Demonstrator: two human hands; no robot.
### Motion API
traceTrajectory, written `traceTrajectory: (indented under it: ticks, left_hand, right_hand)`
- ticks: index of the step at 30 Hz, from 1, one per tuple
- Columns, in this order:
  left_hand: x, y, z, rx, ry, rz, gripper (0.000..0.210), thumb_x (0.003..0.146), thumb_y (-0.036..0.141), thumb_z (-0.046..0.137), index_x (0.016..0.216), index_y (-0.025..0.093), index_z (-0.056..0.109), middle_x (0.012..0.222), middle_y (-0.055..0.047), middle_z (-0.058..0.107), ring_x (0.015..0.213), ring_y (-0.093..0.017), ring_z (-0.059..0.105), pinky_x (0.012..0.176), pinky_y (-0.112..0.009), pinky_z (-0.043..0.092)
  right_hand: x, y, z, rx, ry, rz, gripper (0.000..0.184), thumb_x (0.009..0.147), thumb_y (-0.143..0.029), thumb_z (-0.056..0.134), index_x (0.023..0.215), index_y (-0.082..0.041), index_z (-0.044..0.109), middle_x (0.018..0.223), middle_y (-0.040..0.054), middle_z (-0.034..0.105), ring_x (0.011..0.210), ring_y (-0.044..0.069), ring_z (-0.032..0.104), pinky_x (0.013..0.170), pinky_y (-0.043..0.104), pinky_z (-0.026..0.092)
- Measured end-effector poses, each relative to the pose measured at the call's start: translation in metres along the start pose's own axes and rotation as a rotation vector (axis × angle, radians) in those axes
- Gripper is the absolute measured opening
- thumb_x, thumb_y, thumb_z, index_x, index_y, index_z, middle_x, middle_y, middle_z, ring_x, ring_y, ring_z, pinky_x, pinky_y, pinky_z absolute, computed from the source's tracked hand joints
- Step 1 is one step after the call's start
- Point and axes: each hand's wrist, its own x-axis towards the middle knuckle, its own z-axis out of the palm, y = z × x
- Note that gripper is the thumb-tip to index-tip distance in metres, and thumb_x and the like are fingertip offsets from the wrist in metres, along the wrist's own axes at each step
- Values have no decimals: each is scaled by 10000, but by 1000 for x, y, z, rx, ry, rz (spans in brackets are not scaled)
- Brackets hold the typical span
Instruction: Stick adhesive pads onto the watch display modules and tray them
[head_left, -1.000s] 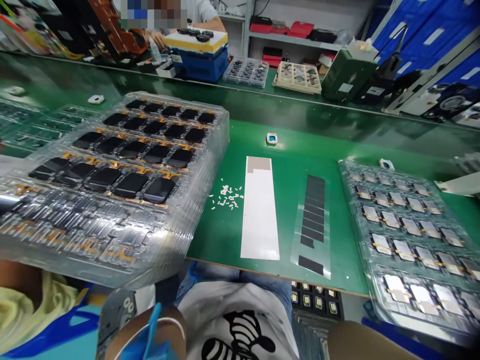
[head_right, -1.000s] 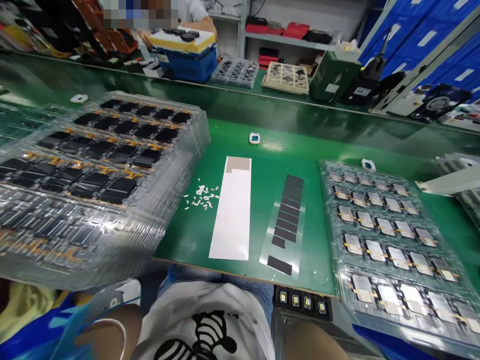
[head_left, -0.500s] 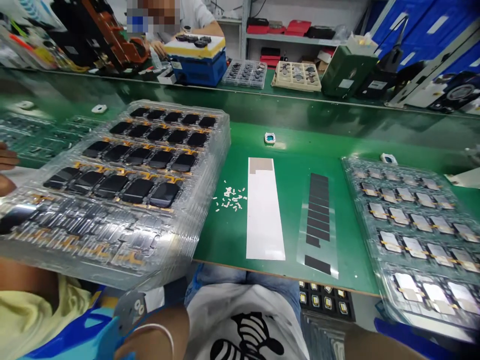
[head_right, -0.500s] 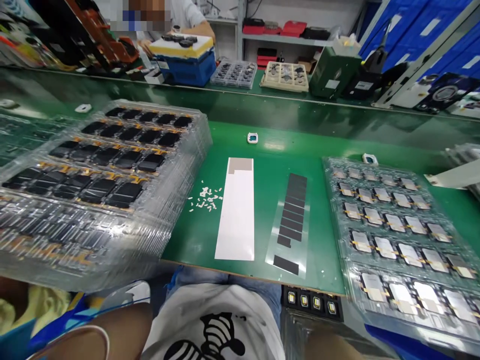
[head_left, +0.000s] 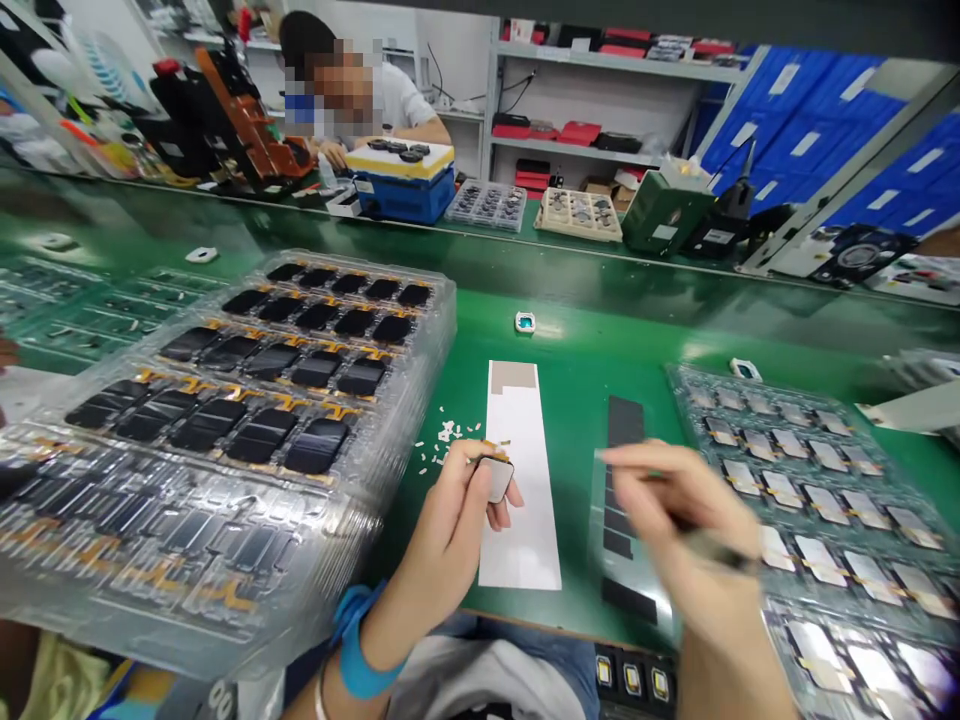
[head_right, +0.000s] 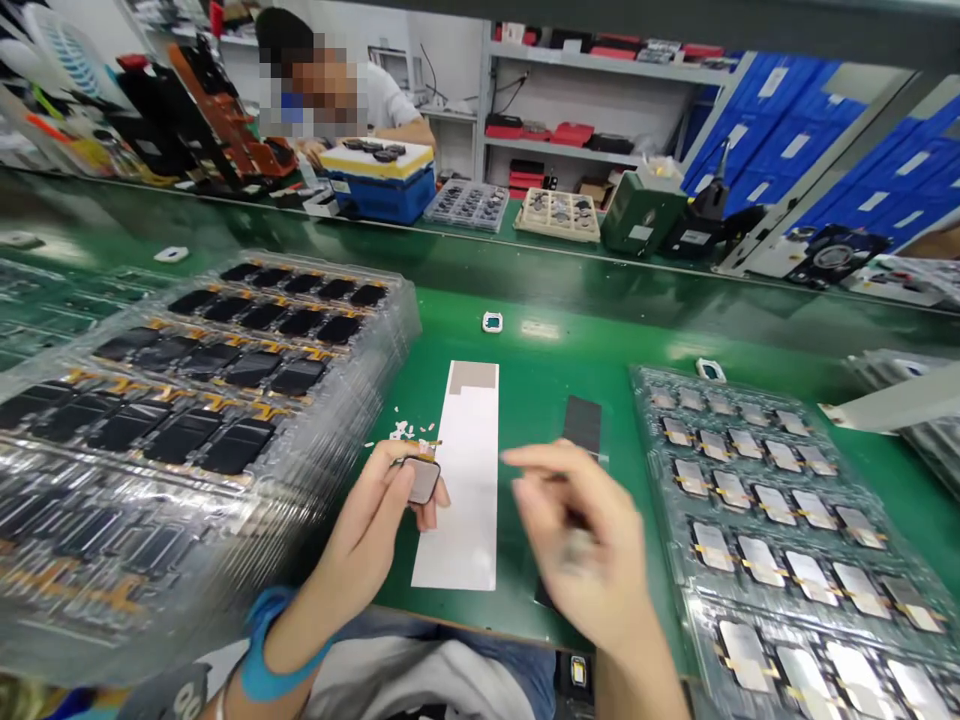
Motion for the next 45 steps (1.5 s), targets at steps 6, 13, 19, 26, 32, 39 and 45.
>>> traceTrajectory:
  ticks: [6,13,19,26,32,39,45]
  left_hand:
    - [6,-21,-3,57,-13,-42,183,1043,396,484,1003,217,498,693,45,528,608,-103,505,570,-200,411]
    - [2,-25,-5,107,29,-36,136,1039,342,504,1038,226,575,835,8,612,626,-87,553,580,-182,444]
    - [2,-22,-6,210,28,-17,119,1031,294,509,1034,224,605,826,12,637,615,-88,560,618,-197,453]
    - [0,-14,-6,329,48,45,83,983,223,534,945,199,604,817,-5,663,721,-132,617,659,-209,450]
    - [-3,-9,-3,329,-249,60,113,984,197,473,897,203,546,684,25,590,528,-98,493,497,-206,339]
    - [-5,-12,-4,164,-135,4,44,1016,239,480,979,217,485,772,13,586,673,-114,568,603,-205,415]
    - [-6,-20,-4,-2,-19,-82,139,1045,360,469,1022,222,458,767,1,599,670,-121,560,516,-202,344]
  right_hand:
    - [14,13,42,-260,-224,-303,118,978,-153,567,985,-214,668,940,39,682,785,124,686,582,210,498]
    - [6,24,49,-348,-189,-436,162,969,-100,595,1110,-161,644,1012,66,721,823,138,708,631,235,537]
    - [2,26,50,-456,-245,-502,203,991,-72,506,1155,-103,622,1058,108,726,817,165,713,627,275,557]
    - [16,21,48,-235,-307,-253,151,957,-100,523,970,-181,649,897,31,688,728,121,644,556,230,464]
    - [57,30,70,-141,-451,131,164,842,-150,656,685,-191,638,676,-12,619,627,129,545,602,247,415]
    - [59,51,76,-103,-455,228,158,802,-107,592,871,-178,715,914,44,736,855,186,666,809,308,489]
    - [43,42,54,256,-524,439,255,835,-412,694,762,-167,693,787,42,723,709,153,644,674,282,511]
